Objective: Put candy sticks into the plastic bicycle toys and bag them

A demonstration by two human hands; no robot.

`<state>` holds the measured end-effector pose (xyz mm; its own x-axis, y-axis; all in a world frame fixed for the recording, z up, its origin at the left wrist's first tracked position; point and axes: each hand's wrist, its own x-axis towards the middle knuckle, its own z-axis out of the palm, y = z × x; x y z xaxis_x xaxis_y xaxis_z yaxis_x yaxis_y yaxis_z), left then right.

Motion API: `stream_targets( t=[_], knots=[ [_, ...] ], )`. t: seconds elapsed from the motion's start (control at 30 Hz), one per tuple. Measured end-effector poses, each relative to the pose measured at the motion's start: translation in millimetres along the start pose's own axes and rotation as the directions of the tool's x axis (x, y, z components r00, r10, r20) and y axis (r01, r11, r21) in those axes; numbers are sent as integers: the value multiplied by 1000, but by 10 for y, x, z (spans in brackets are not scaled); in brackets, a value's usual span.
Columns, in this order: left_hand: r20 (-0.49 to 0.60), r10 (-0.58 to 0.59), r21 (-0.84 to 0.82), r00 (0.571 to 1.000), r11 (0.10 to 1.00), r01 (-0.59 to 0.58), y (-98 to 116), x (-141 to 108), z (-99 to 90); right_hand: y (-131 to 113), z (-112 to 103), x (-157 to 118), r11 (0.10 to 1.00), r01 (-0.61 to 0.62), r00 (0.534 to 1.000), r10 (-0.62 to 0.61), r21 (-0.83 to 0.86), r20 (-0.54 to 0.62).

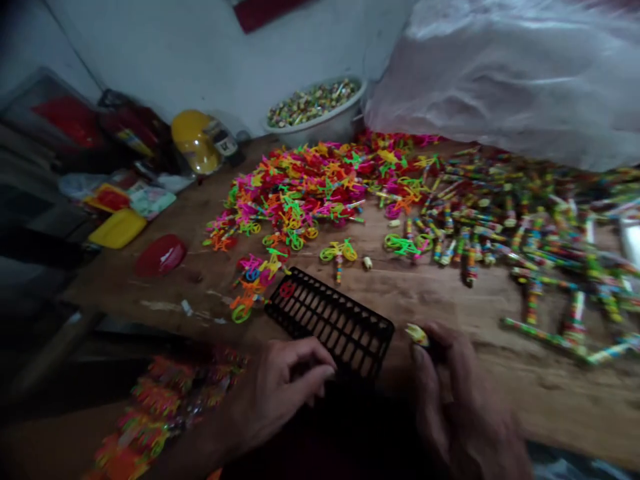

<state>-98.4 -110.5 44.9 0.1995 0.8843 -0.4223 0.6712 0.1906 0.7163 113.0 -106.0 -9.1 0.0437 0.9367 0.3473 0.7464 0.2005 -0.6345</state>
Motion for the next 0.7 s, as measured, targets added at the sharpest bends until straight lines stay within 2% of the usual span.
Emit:
stream_targets(
  t=[0.07, 0.13, 0.2, 0.27, 0.3, 0.33, 0.4, 0.47, 0.57, 0.7],
  knots=[
    [-204, -24, 35, 979, 999, 32, -162, -82, -81, -177, 208, 171, 988, 141, 979, -147, 55, 137],
    [-414, 35, 84, 910, 996, 0, -275, -184, -132, -406, 443, 352, 947, 309, 907, -322, 91, 270],
    [-611, 145, 155, 778, 986, -62, -332, -284, -201, -659, 684, 524, 911, 407, 813, -396, 69, 427],
    [-737, 241, 226, 632, 968, -105, -356, -355, -306, -878, 909, 661, 896, 442, 744, -382, 24, 548],
    [-767, 274, 255, 580, 960, -115, -364, -373, -371, -960, 1009, 708, 883, 469, 712, -385, 9, 587],
    [-781, 298, 279, 549, 953, -120, -373, -376, -441, -1019, 1099, 740, 865, 502, 678, -397, 5, 618],
    [-781, 326, 321, 532, 941, -105, -388, -342, -587, -1077, 1245, 760, 830, 558, 629, -426, 4, 650],
    [-774, 341, 360, 534, 930, -72, -377, -265, -730, -1087, 1344, 739, 817, 577, 621, -432, -9, 654],
    [-739, 394, 421, 547, 903, -82, -255, -109, -918, -1087, 1414, 701, 843, 534, 680, -378, -71, 629],
    [-634, 490, 470, 598, 858, -206, 64, 111, -1044, -1112, 1426, 711, 890, 422, 770, -250, -175, 588]
  ],
)
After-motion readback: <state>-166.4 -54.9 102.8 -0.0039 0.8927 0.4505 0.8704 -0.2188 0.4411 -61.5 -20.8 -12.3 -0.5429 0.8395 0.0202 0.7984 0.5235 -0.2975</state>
